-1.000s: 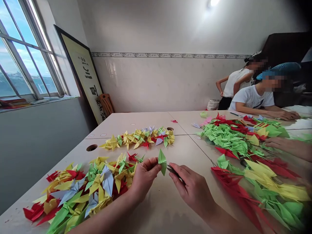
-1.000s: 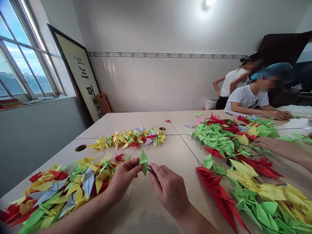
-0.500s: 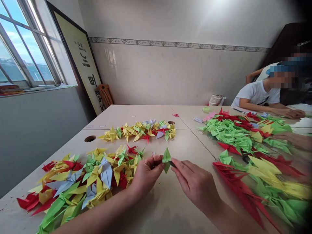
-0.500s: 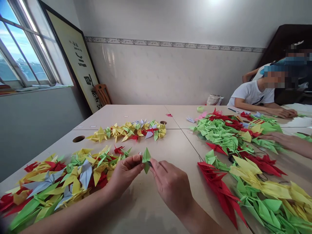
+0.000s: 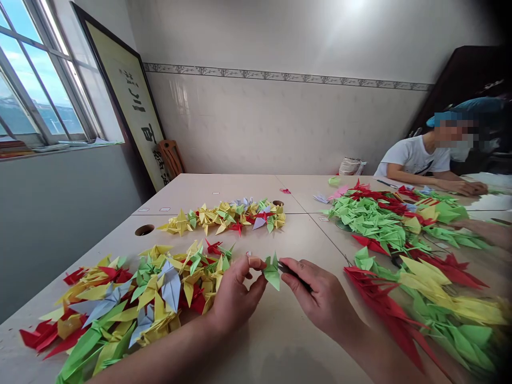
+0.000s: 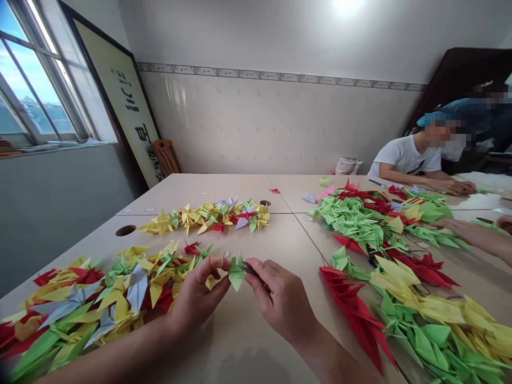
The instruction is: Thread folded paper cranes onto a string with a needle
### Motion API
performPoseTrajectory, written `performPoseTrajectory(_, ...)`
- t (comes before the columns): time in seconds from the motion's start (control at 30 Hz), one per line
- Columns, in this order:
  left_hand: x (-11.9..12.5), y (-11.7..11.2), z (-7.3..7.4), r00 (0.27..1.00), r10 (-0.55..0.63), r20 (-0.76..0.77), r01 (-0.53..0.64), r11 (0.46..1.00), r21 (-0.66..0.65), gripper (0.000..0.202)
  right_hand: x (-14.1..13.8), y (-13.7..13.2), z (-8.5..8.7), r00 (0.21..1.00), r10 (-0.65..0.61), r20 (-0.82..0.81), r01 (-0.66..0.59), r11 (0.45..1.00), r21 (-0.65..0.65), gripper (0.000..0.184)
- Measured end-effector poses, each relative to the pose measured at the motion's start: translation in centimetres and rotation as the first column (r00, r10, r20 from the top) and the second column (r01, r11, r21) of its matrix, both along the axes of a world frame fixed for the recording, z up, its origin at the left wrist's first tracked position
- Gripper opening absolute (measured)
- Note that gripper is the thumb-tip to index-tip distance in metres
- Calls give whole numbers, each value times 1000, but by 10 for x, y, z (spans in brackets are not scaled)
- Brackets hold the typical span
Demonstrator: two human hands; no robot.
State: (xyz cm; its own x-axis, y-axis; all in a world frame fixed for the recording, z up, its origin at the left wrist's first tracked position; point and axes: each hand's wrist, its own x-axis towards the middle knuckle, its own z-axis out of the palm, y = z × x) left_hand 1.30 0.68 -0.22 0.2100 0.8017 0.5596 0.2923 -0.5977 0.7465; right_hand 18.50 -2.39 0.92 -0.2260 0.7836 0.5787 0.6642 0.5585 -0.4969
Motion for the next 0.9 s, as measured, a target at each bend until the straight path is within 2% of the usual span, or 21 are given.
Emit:
performPoseTrajectory(0.13, -1, -1, 0, 999, 15, -51, -13, 999, 30, 17, 0, -3, 2, 991, -17, 133, 13, 999, 36, 25)
performPoseTrajectory(0.4, -4, 0, -2, 998, -34, -59, 32, 999, -35, 30, -2, -4, 3, 975, -56, 216, 46, 998, 51, 23)
performPoseTrajectory(0.5, -4, 1, -4, 996, -35, -82, 30, 998, -60, 34, -1, -2, 1, 981, -44, 190, 39, 999, 31, 24)
performPoseTrajectory(0.63, -2, -2, -4, 997, -26, -79, 22, 999, -47, 40, -2, 0, -3, 998, -42, 38, 42, 999, -3, 24)
performPoseTrajectory(0.73, -4, -5, 12, 991, -17, -136, 21, 999, 29, 30, -1, 3, -6, 993, -78, -87, 75, 996, -39, 27)
performPoseTrajectory(0.83, -20, 1, 46, 976, 27, -216, -4, 994, 108, 24, 2, 7, -7, 979, -148, -140, 135, 986, -100, 30)
performPoseTrajectory(0.9, -40, 13, 68, 952, 133, -275, -97, 985, 140, 24, 4, 10, -8, 970, -185, -158, 164, 977, -138, 31)
